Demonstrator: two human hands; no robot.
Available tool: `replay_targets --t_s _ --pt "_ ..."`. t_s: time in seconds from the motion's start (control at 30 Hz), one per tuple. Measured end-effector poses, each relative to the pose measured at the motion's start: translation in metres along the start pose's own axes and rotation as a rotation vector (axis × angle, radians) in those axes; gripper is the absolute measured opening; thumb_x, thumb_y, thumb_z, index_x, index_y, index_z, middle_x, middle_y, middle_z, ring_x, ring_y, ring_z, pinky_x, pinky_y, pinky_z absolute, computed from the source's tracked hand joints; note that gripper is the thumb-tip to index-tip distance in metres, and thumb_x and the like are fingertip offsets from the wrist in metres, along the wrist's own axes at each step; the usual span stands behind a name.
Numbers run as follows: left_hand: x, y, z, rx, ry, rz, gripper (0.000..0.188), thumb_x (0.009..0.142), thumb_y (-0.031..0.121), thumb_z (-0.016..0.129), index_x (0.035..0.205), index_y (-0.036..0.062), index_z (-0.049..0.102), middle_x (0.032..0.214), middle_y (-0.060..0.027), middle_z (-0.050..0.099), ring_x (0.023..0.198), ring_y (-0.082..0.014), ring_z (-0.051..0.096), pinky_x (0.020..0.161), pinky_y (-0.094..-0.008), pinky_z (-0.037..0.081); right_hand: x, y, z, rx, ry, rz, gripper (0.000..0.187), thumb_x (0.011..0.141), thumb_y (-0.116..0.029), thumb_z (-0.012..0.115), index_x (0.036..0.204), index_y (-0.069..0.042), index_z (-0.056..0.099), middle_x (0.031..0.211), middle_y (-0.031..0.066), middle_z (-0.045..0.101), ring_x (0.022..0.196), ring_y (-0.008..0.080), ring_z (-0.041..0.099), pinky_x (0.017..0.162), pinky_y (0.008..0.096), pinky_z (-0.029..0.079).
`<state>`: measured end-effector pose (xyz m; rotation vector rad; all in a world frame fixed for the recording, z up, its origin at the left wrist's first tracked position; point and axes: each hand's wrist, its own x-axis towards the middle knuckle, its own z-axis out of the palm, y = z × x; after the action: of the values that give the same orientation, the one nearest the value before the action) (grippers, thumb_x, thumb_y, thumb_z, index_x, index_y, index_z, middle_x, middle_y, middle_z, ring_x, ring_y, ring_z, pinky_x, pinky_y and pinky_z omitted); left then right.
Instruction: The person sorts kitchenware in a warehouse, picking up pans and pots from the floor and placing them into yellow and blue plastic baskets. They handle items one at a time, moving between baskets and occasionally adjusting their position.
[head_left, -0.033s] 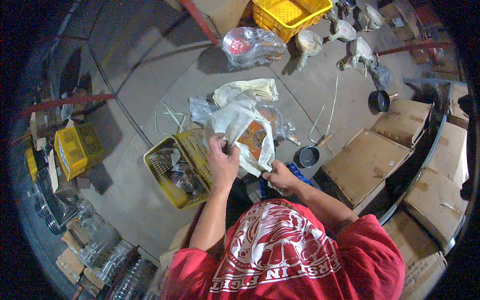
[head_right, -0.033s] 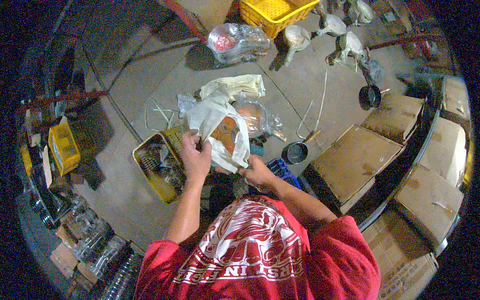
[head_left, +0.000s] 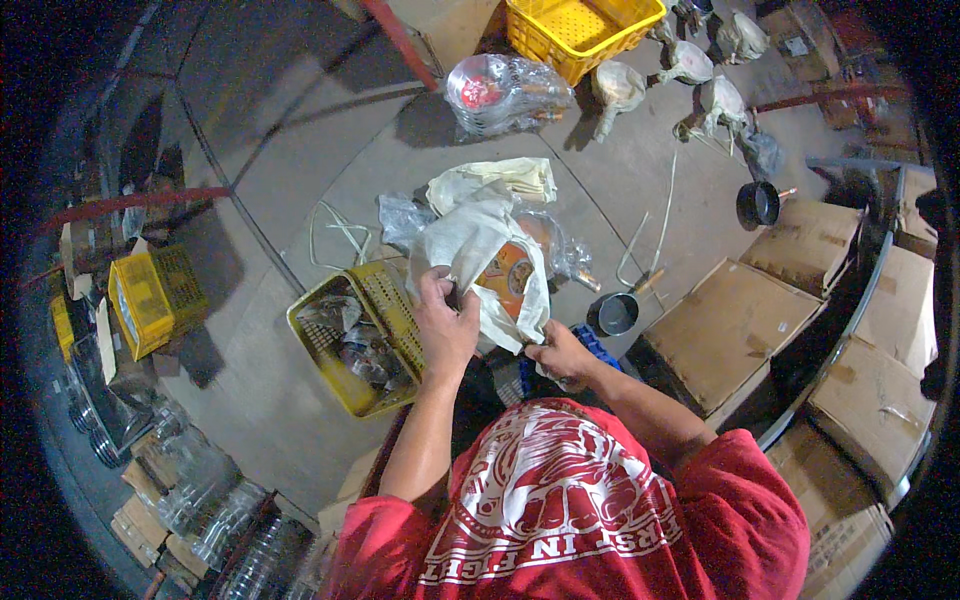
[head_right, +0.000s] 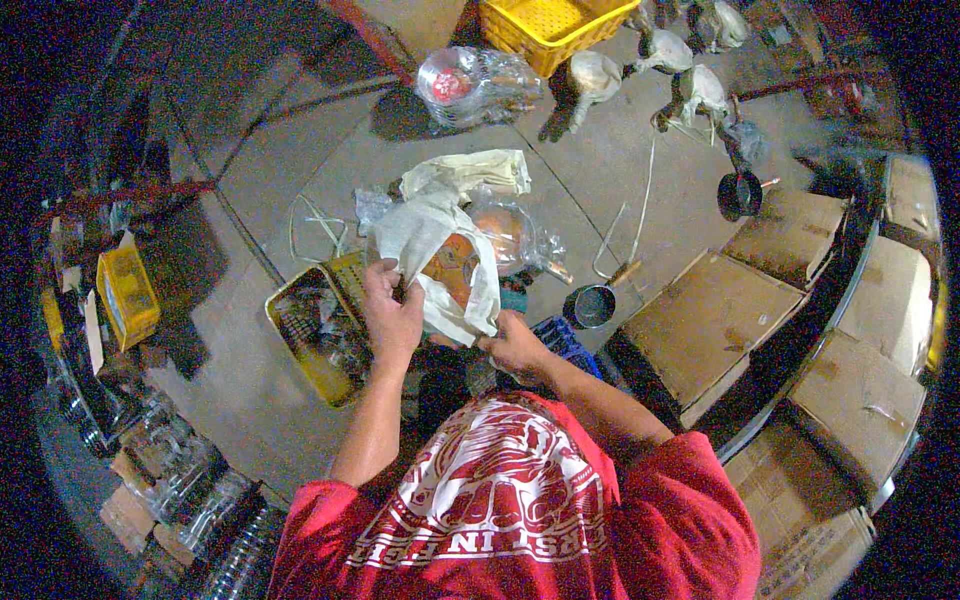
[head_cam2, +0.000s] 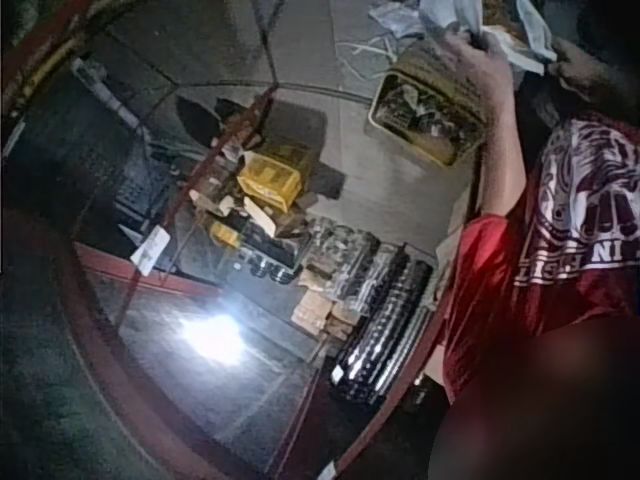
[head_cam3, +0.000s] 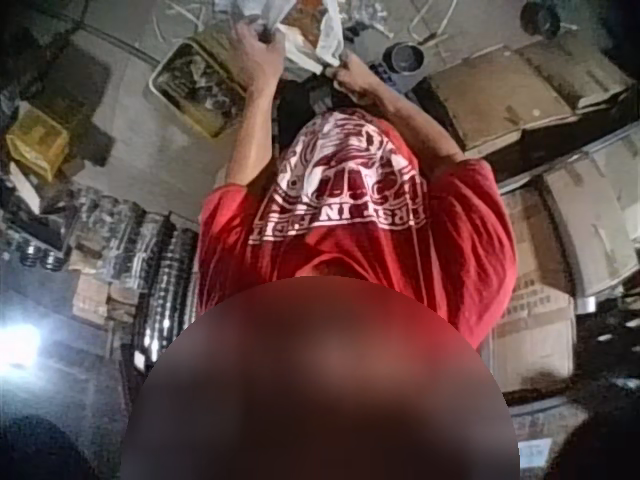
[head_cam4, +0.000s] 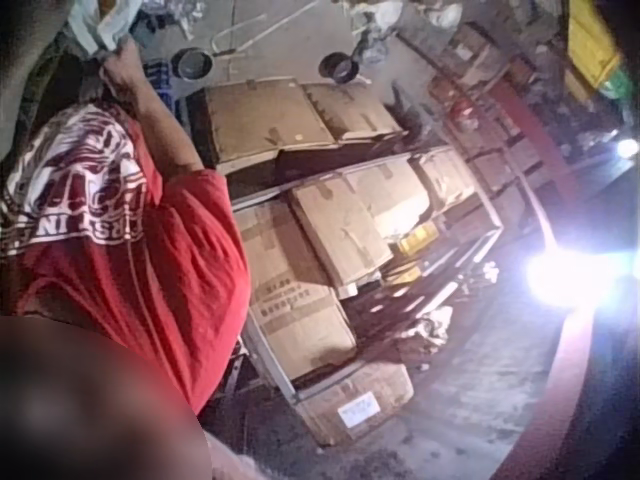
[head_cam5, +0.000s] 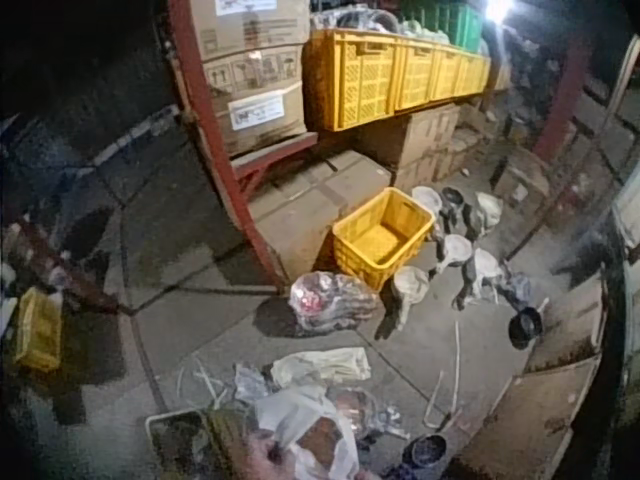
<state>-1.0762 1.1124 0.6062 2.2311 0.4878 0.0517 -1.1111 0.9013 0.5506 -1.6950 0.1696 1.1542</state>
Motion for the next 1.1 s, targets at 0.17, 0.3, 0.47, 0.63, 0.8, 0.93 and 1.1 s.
replay_targets --t_s 0.17,0.3,0.47,0.63,0.8,0.93,1.1 --pt "-0.002 -0.004 0.004 -0.11 -0.02 -0.051 0.043 0.084 0.007 0.067 0.121 0.0025 0.047 0.085 -0.0144 0.065 0.075 -0.0282 0.068 0.072 -0.0412 0.054 0.011 0.026 0.007 0.043 0.012 -0.053 0.04 0.087 -0.008 0.067 0.124 -0.002 0.056 0.086 0.0018 0.064 0.068 0.0125 0.058 0.06 0.0309 0.048" --pt "-0.001 -0.007 0.006 -0.073 -0.046 -0.084 0.044 0.084 0.008 0.067 0.124 0.0031 0.046 0.084 -0.0144 0.065 0.076 -0.0271 0.068 0.072 -0.039 0.054 0.01 0.021 0.007 0.134 -0.063 0.015 0.041 0.088 -0.005 0.064 0.128 -0.003 0.055 0.085 0.0 0.063 0.065 0.0098 0.056 0.056 0.0302 0.045" --pt "-0.005 -0.014 0.006 -0.142 -0.243 -0.032 0.04 0.086 0.013 0.069 0.121 0.0022 0.054 0.084 -0.0138 0.066 0.076 -0.0253 0.066 0.073 -0.0376 0.053 -0.001 0.004 0.004 0.089 -0.031 -0.01 0.037 0.087 -0.008 0.066 0.124 -0.004 0.058 0.081 0.0025 0.064 0.062 0.0103 0.057 0.052 0.0311 0.043" --pt "0.0 -0.076 0.01 -0.069 -0.091 0.023 0.048 0.085 0.022 0.076 0.124 0.0014 0.058 0.105 -0.0165 0.068 0.096 -0.0299 0.064 0.087 -0.0424 0.051 0.017 0.052 -0.007 -0.38 -0.064 -0.116 0.035 0.085 -0.017 0.072 0.116 -0.004 0.063 0.092 0.0135 0.072 0.077 0.024 0.069 0.07 0.0384 0.053" --pt "0.015 -0.174 0.081 0.106 -0.296 -0.254 0.068 0.089 0.039 0.071 0.139 -0.002 0.05 0.127 -0.0262 0.061 0.119 -0.0412 0.057 0.107 -0.0451 0.042 0.059 0.15 -0.026 -0.216 -0.253 0.08 0.045 0.086 -0.022 0.073 0.128 -0.01 0.062 0.115 0.0126 0.072 0.107 0.0281 0.068 0.094 0.0409 0.051" --pt "0.024 -0.213 0.171 0.125 -0.481 -0.251 0.059 0.098 0.039 0.058 0.135 -0.0056 0.051 0.127 -0.0319 0.059 0.118 -0.0469 0.057 0.099 -0.0471 0.046 0.125 0.226 -0.064 -0.648 -0.066 0.07 0.044 0.084 -0.026 0.073 0.122 -0.006 0.064 0.126 0.0194 0.062 0.113 0.0384 0.063 0.097 0.0454 0.051" --pt "0.073 -0.254 0.285 0.13 -0.389 -0.194 0.048 0.1 0.03 0.054 0.13 -0.0076 0.052 0.121 -0.0322 0.061 0.113 -0.0492 0.058 0.095 -0.0518 0.046 0.232 0.283 -0.109 -1.019 0.088 0.144 0.038 0.088 -0.023 0.063 0.112 0.007 0.062 0.126 0.0248 0.056 0.113 0.0437 0.058 0.095 0.0499 0.051"
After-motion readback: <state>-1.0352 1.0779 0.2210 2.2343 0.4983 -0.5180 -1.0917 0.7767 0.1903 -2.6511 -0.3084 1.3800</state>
